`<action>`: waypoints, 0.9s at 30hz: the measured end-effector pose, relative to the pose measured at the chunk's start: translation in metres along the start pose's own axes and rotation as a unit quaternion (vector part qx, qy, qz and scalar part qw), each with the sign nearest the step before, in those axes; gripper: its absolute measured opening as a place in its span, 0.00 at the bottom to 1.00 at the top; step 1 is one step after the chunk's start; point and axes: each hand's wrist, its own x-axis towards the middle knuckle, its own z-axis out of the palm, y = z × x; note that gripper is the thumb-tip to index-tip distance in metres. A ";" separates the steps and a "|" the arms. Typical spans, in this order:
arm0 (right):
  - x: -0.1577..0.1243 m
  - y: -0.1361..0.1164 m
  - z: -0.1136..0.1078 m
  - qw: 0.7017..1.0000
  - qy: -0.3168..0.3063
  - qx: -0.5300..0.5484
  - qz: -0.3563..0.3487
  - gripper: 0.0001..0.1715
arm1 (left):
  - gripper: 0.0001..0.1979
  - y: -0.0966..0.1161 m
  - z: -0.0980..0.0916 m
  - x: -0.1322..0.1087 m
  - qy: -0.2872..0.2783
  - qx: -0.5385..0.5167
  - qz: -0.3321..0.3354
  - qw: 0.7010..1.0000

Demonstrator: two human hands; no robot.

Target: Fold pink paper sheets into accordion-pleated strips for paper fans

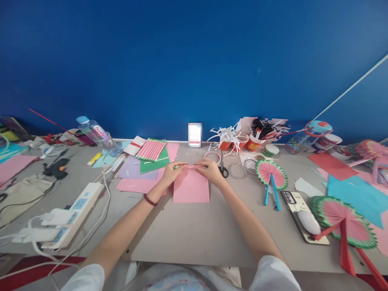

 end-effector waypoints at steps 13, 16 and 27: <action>0.003 0.003 0.007 0.994 -0.003 -0.107 -0.020 0.08 | 0.14 0.007 0.005 -0.006 -0.028 0.017 0.020 0.999; 0.003 -0.001 0.007 0.991 -0.014 -0.129 -0.001 0.07 | 0.12 0.006 0.005 -0.005 -0.022 0.015 0.007 1.000; 0.004 0.014 -0.008 0.985 -0.005 0.075 0.153 0.18 | 0.11 -0.002 -0.011 0.009 0.026 -0.017 -0.004 1.000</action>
